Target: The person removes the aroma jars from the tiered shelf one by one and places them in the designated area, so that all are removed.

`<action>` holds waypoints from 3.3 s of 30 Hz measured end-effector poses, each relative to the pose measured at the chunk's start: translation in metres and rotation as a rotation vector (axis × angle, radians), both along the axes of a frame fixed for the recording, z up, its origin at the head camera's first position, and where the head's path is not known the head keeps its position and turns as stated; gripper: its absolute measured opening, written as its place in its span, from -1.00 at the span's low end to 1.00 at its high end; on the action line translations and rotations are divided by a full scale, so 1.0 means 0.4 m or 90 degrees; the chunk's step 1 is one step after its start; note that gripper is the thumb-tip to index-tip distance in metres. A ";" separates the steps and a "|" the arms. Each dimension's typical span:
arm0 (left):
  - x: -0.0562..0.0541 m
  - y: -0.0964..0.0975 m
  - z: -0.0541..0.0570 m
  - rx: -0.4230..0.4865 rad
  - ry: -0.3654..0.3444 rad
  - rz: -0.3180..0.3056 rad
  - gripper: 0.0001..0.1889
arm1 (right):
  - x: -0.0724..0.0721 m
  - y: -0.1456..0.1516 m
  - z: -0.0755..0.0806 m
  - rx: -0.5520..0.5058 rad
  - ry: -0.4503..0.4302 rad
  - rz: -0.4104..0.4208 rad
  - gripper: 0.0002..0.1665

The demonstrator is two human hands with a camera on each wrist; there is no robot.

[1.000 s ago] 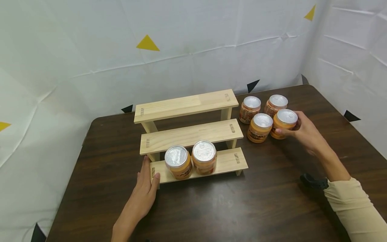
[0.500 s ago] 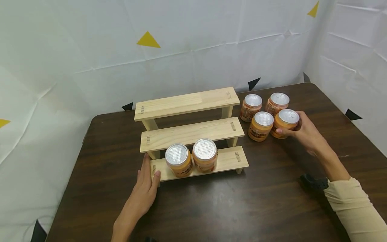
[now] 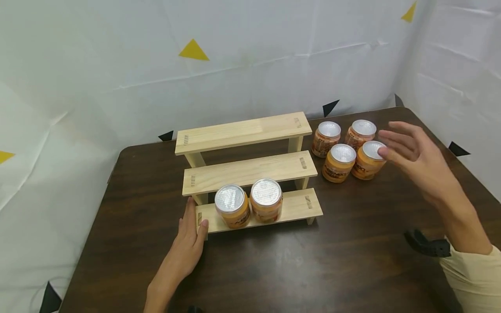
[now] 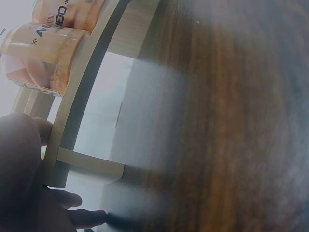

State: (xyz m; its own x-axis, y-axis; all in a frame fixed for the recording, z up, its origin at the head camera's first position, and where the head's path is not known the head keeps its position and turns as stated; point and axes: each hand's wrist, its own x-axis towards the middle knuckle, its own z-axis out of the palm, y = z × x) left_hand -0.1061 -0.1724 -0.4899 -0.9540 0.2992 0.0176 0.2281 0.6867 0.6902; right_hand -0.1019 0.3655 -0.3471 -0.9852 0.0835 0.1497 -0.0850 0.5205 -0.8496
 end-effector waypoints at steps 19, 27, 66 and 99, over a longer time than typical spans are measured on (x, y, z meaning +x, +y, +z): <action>0.013 0.016 0.037 0.026 0.009 -0.002 -0.14 | 0.029 -0.269 0.018 -0.114 -0.114 0.436 -0.29; 0.016 0.021 0.041 0.047 0.019 -0.007 -0.14 | -0.007 -0.325 -0.013 -0.088 -0.123 0.438 -0.26; 0.009 0.013 0.022 0.010 0.010 0.011 -0.12 | -0.014 -0.495 -0.107 -0.045 -0.026 0.291 0.02; 0.027 0.027 0.072 0.049 0.002 -0.009 -0.15 | 0.072 -0.354 -0.048 0.003 -0.028 0.204 0.03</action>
State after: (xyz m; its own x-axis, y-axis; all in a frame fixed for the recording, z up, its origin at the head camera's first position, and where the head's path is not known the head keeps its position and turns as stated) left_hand -0.0953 -0.1614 -0.4610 -0.9494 0.3108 0.0447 0.2405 0.6283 0.7398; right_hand -0.0730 0.2238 -0.3662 -0.9667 -0.2329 0.1064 -0.2089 0.4769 -0.8538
